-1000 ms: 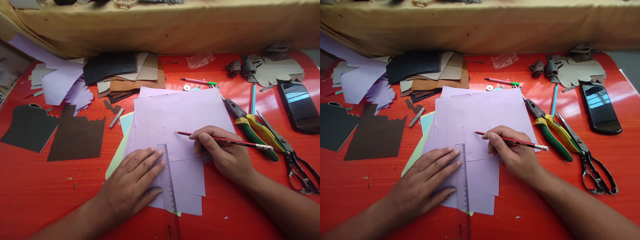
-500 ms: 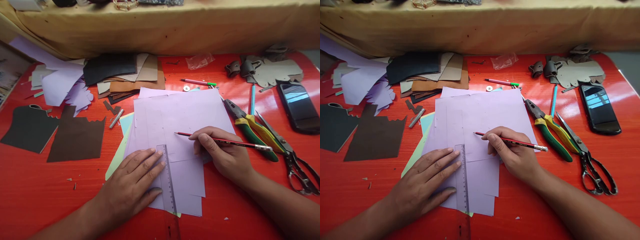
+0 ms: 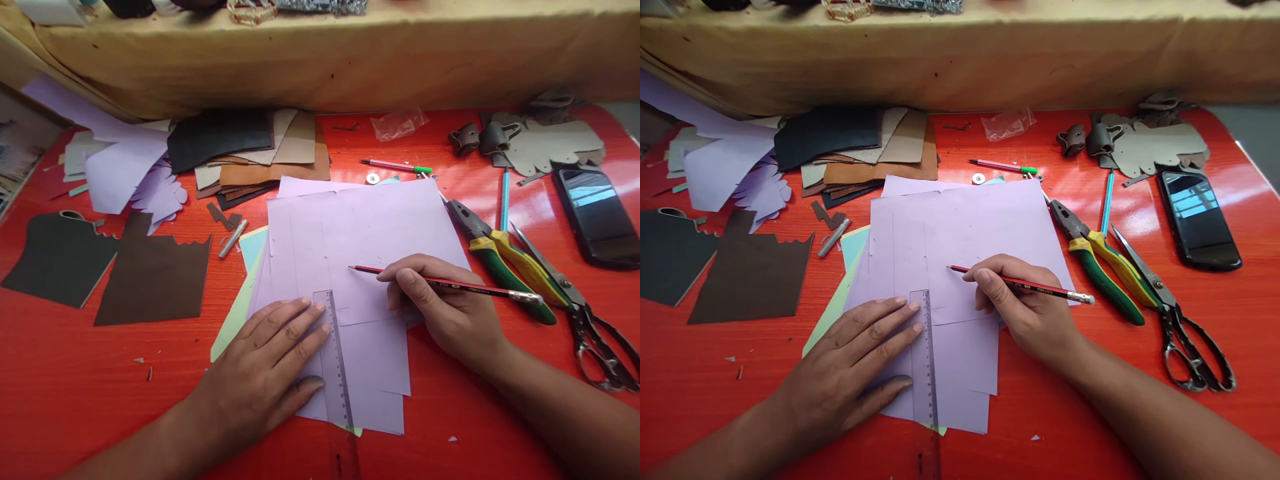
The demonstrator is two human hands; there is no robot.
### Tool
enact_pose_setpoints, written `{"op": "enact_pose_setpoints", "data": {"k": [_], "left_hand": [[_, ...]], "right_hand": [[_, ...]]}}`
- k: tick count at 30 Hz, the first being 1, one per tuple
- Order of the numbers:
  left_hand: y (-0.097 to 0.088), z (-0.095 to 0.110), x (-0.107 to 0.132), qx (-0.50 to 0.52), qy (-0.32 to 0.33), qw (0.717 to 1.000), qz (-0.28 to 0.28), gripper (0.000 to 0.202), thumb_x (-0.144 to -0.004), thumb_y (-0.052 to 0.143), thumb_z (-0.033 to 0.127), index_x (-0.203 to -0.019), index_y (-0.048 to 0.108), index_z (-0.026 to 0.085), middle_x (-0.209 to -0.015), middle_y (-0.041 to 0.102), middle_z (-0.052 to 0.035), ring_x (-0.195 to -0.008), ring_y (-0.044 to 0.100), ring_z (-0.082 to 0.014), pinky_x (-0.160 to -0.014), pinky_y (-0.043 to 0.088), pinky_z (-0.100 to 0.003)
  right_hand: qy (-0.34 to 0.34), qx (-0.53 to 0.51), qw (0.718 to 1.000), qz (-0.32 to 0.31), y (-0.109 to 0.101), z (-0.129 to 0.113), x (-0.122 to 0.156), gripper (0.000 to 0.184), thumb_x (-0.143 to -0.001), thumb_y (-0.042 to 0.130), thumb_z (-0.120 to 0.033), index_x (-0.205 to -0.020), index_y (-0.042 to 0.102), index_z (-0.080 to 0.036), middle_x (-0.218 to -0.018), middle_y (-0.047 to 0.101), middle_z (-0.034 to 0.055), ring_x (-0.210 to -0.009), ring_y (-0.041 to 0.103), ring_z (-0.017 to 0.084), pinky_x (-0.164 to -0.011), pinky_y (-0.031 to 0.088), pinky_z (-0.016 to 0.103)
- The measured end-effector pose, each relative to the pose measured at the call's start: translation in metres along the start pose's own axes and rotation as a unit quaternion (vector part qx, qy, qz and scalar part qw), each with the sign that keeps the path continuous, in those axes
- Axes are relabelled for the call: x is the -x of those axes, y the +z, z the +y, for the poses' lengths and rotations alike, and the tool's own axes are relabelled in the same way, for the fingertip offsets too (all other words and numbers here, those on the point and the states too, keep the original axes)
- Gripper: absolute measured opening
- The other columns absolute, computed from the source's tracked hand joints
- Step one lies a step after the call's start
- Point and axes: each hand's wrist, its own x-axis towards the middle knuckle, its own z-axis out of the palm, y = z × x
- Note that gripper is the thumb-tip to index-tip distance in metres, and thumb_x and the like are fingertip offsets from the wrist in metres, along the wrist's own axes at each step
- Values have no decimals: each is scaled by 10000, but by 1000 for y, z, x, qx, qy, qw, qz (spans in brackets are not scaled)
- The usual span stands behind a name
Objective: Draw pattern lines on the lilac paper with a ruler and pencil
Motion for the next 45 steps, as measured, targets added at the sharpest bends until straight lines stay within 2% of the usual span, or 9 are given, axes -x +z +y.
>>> {"op": "enact_pose_setpoints", "data": {"k": [18,30,37,45], "left_hand": [[0,0,0,1,2,1000,-6,441,-1155,558,345,-1539,612,134,-1667,583,-101,-1573,459,-304,-1334,292,-465],[-1,0,-1,-8,4,1000,7,434,-1143,576,347,-1514,637,130,-1604,641,-127,-1526,535,-313,-1303,381,-473],[0,0,0,-1,0,1000,-1,438,-1149,569,348,-1526,627,133,-1636,614,-113,-1551,499,-305,-1333,327,-471],[-1,-1,-2,-11,6,1000,5,443,-1138,583,340,-1527,627,133,-1602,643,-135,-1522,547,-315,-1281,436,-487]], "right_hand": [[5,0,1000,1,-1,-2,0,311,-1137,656,-445,-976,806,-225,-726,742,11,-636,693,151,-601,560,255],[14,-1,1000,6,0,-2,0,336,-1121,667,-485,-965,811,-224,-715,745,26,-625,692,176,-584,554,290],[7,-5,1000,3,0,-2,0,315,-1132,661,-445,-961,809,-226,-721,734,17,-635,678,162,-584,543,275],[13,-24,999,21,0,-1,1,316,-1119,678,-465,-975,819,-222,-716,736,24,-620,690,169,-573,555,284]]}}
